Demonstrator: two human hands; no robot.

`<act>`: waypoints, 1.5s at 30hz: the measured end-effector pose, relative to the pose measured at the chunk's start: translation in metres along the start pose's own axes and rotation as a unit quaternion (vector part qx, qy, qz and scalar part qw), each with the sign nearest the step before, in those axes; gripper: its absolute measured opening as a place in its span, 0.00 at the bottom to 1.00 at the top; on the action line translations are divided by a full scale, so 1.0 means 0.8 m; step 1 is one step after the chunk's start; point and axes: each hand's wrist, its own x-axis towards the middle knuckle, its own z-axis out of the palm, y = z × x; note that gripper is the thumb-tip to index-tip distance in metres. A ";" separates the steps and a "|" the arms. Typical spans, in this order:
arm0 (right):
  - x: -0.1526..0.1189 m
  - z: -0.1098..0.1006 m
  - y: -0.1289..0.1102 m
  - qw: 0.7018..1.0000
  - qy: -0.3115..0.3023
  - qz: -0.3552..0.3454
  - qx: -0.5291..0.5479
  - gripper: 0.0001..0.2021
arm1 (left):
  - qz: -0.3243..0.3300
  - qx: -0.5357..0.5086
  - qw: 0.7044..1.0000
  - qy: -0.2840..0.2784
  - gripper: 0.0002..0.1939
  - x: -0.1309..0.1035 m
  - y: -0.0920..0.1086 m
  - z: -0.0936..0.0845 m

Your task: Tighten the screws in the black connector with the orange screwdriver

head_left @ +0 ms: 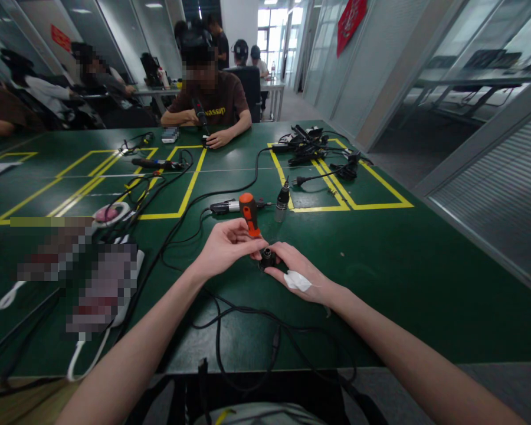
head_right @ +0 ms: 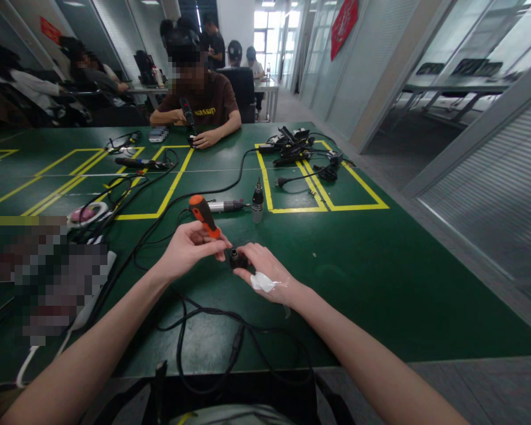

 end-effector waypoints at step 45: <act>0.000 0.001 0.001 1.000 0.002 -0.005 0.007 0.09 | 0.000 -0.024 1.000 0.006 0.19 0.002 0.000 0.002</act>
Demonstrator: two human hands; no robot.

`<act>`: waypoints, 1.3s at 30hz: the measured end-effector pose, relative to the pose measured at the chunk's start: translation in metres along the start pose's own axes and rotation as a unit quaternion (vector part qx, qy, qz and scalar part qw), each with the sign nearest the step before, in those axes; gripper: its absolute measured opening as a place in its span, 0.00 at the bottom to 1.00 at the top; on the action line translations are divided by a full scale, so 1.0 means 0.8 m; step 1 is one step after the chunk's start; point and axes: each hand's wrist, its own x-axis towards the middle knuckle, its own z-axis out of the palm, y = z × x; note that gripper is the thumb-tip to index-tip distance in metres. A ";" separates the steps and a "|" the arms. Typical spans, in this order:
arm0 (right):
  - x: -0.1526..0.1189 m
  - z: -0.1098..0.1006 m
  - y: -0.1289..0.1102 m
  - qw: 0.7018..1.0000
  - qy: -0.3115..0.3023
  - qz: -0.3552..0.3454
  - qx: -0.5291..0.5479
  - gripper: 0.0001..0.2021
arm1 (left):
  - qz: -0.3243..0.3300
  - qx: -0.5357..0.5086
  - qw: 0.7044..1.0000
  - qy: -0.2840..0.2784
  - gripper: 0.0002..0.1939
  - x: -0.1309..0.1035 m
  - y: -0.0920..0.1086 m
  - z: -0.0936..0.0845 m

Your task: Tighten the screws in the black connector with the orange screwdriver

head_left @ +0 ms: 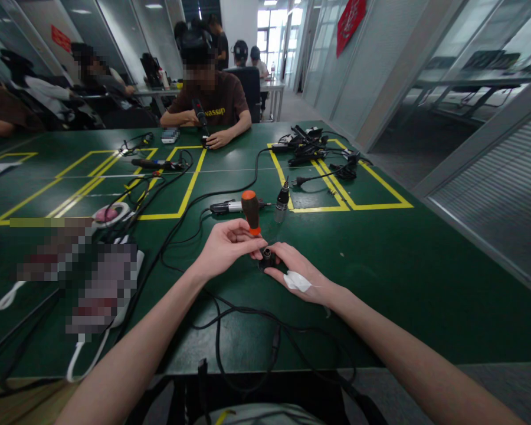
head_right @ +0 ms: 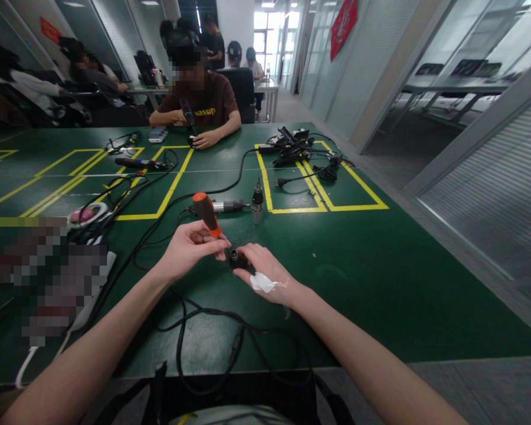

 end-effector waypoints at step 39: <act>-0.001 0.001 0.002 1.000 -0.002 0.003 -0.007 0.09 | 0.010 0.029 0.999 -0.028 0.18 -0.001 0.002 -0.004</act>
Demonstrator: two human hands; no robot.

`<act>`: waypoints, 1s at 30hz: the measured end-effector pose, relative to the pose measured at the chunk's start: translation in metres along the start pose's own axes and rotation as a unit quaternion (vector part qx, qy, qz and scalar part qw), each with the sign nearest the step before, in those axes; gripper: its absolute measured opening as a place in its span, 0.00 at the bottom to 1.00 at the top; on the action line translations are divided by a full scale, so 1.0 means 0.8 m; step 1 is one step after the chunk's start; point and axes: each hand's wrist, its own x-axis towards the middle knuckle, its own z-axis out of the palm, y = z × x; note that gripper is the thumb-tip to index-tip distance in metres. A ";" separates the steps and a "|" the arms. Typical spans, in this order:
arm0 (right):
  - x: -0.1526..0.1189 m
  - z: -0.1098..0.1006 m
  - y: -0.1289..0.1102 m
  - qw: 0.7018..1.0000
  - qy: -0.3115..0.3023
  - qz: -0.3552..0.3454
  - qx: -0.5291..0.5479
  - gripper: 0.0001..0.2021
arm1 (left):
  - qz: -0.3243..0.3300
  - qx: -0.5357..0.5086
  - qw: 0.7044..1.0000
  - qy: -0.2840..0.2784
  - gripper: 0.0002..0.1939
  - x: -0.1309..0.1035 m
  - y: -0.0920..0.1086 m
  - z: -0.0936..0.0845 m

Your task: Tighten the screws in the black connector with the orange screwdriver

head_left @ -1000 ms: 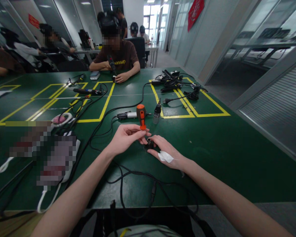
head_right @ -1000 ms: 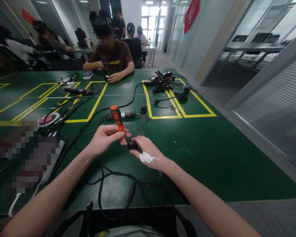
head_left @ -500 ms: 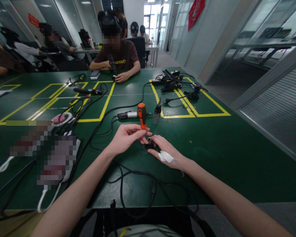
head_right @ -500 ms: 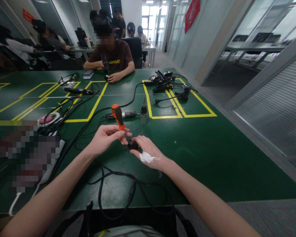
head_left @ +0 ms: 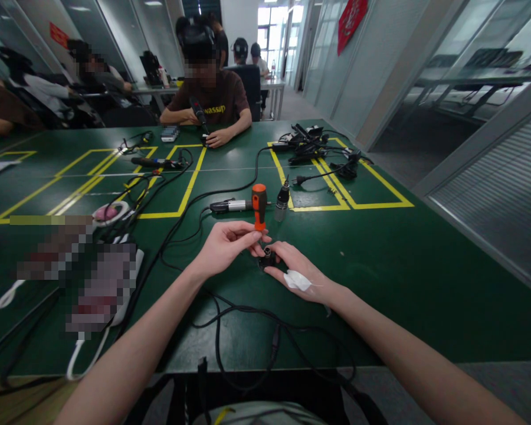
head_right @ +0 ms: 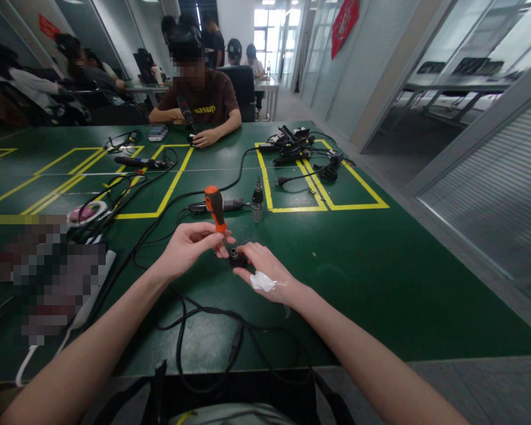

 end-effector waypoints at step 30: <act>-0.001 0.001 0.001 1.000 0.006 -0.007 -0.001 0.12 | -0.022 -0.015 0.999 0.029 0.19 0.002 -0.007 0.002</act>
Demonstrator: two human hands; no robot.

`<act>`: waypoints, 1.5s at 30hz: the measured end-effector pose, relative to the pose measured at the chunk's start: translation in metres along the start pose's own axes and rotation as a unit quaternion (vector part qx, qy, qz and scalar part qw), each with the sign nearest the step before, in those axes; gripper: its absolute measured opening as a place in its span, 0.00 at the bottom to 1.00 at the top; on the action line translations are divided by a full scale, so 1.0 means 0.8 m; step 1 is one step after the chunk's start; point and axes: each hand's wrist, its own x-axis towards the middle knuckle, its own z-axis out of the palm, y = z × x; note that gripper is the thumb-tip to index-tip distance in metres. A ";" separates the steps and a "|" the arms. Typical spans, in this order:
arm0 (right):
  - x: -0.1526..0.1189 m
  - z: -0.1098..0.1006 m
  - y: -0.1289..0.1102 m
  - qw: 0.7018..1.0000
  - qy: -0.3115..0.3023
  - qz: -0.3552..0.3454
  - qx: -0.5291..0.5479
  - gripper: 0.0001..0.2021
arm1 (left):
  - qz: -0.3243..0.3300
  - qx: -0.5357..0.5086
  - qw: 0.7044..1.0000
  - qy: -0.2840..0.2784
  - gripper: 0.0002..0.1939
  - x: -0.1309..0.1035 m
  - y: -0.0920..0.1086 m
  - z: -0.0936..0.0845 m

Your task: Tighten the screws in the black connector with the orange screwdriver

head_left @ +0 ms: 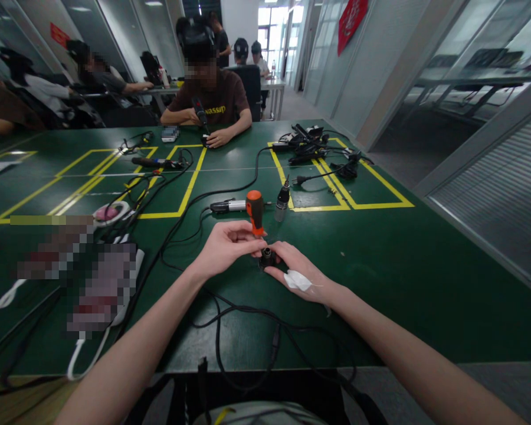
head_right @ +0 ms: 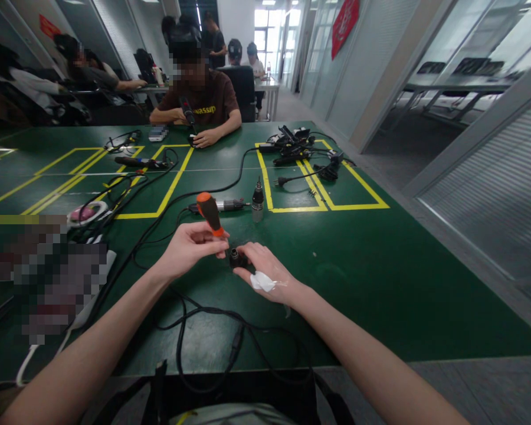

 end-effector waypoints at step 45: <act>0.001 -0.003 -0.003 1.000 -0.003 0.008 -0.003 0.09 | 0.016 0.000 0.999 -0.035 0.18 -0.001 0.004 -0.002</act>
